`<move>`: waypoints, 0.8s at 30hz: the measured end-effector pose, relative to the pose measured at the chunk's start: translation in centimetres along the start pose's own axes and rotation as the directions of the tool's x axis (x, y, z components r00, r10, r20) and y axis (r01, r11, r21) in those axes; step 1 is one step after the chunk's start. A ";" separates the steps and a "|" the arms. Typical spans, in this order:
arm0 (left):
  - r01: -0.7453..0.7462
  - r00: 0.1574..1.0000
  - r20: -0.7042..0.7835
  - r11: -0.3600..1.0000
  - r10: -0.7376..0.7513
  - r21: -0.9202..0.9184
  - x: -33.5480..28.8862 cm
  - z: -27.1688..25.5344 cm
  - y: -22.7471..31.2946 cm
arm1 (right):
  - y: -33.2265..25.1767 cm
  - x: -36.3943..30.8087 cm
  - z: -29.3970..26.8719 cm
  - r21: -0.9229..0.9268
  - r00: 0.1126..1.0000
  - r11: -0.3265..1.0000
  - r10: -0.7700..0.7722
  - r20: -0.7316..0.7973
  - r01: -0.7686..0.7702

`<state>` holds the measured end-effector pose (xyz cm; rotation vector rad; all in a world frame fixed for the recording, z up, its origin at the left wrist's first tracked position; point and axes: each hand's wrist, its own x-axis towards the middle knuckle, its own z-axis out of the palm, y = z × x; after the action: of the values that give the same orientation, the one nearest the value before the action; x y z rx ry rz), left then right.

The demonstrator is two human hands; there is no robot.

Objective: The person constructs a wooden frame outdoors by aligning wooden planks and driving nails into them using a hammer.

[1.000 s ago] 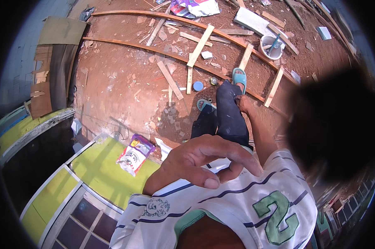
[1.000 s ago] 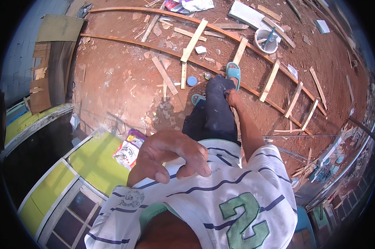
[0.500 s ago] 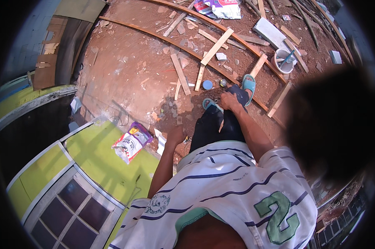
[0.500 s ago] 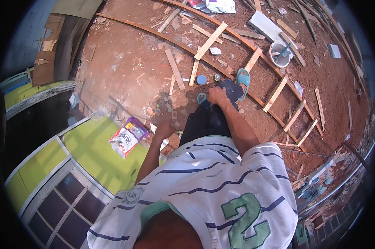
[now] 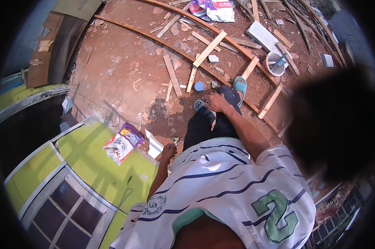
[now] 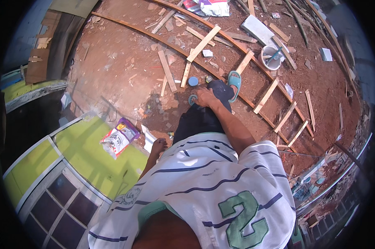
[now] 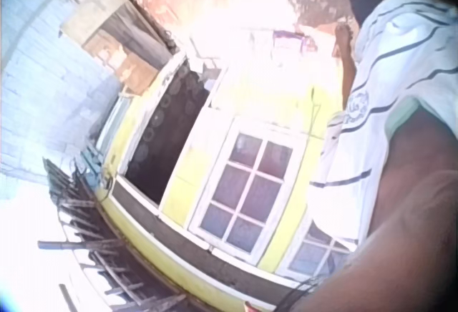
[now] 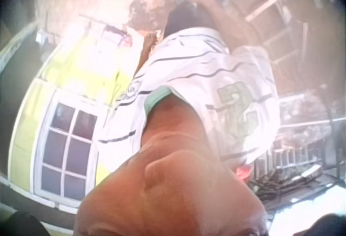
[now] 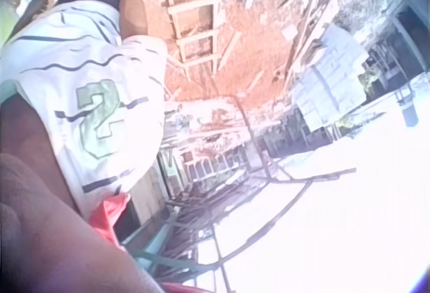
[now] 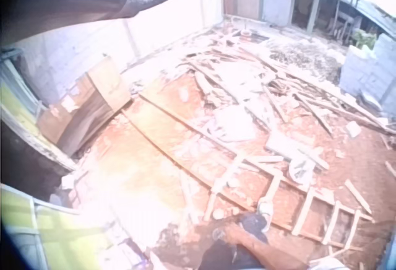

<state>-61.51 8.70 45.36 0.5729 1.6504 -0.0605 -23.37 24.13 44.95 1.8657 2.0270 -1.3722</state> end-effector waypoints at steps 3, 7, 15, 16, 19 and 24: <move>-0.059 0.998 0.008 0.998 0.059 0.022 1.2 1.0 2.5 | -1.4 0.1 -0.4 -0.023 0.994 0.996 -0.084 0.063 0.086; -0.134 0.991 -0.010 0.990 0.134 0.046 2.4 1.5 5.8 | -1.4 0.1 0.0 -0.061 0.996 0.996 -0.062 0.061 0.066; -0.097 0.995 -0.011 0.995 0.098 0.035 2.4 0.7 6.9 | 2.2 -0.4 0.7 0.088 0.973 0.989 -0.097 -0.207 0.118; -0.095 0.995 -0.006 0.994 0.095 0.047 3.2 1.0 6.2 | 3.8 -0.7 1.0 0.109 0.938 0.983 -0.101 -0.333 0.145; -0.042 0.999 0.002 0.998 0.042 0.037 2.5 -0.2 5.0 | 3.6 -2.2 -0.5 0.222 0.941 0.975 0.069 -0.332 0.007; -0.068 0.996 0.069 0.980 0.056 0.185 2.6 -0.2 5.6 | 7.5 -5.4 -1.0 0.391 0.866 0.917 0.261 -0.427 -0.084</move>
<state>-59.57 14.50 44.58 0.7579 1.5735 -0.1884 -15.27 19.59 44.59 2.7068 1.7921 -1.4214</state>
